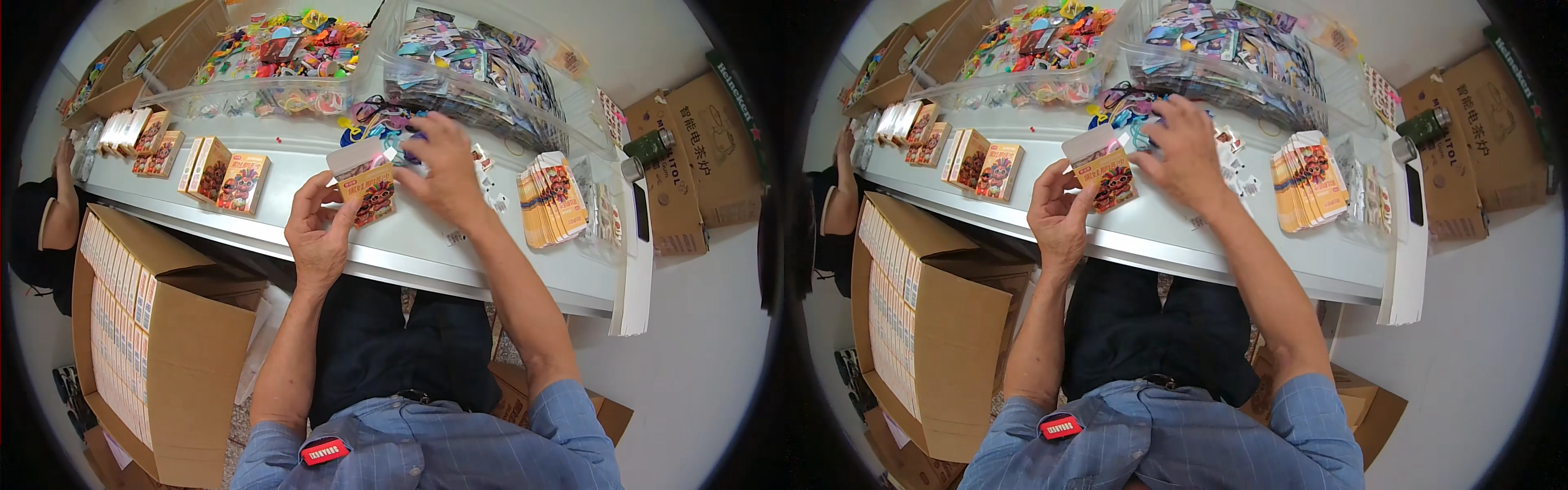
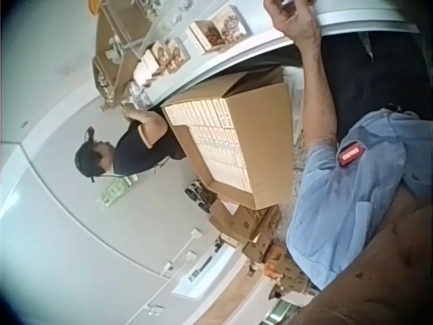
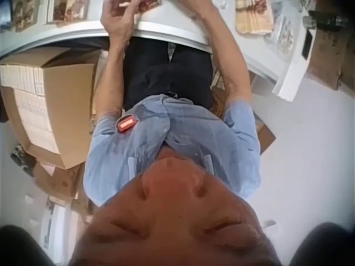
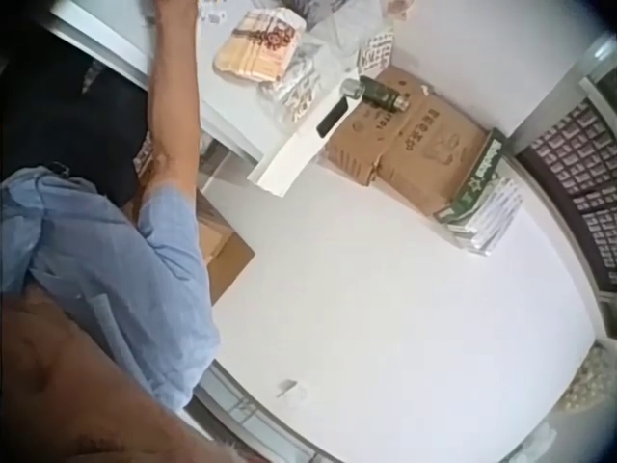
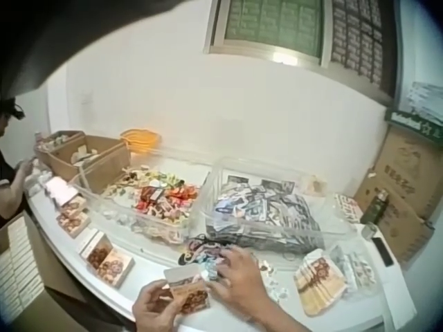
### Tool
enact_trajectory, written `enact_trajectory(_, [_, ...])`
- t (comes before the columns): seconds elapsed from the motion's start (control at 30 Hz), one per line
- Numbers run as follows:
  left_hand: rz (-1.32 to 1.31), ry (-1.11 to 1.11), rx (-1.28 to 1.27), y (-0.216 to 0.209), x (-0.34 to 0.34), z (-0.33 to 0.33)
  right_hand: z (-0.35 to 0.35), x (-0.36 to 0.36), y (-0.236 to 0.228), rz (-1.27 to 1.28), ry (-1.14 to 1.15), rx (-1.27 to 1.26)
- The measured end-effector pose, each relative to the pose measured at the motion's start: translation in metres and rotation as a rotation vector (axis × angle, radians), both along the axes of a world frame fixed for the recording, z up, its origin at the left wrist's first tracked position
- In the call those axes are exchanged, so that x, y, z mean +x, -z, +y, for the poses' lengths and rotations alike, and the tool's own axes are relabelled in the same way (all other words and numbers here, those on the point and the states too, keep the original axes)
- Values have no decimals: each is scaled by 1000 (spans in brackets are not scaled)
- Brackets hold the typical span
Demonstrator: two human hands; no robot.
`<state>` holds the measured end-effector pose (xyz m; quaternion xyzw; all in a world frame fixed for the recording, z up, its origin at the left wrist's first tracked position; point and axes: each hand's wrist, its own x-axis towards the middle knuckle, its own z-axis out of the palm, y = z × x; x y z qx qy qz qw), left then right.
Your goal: Packing small toy cards and stickers into individual paper retail boxes.
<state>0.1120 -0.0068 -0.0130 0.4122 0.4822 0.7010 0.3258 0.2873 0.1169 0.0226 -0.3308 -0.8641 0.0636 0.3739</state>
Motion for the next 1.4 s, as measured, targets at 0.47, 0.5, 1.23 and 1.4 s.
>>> enact_trajectory(0.47, [117, -3, -15, 2, -1, -2, 0, 30, -63, 593, -188, -607])
enact_trajectory(0.5, [117, -1, -14, 1, 0, -2, -2, 32, -70, 593, -186, -606])
enact_trajectory(1.23, [45, 91, 10, 5, -1, -2, -25, 9, -79, 220, -248, -317])
enact_trajectory(1.4, [23, 95, -9, 3, -3, -3, -48, 20, -64, 178, -248, -193])
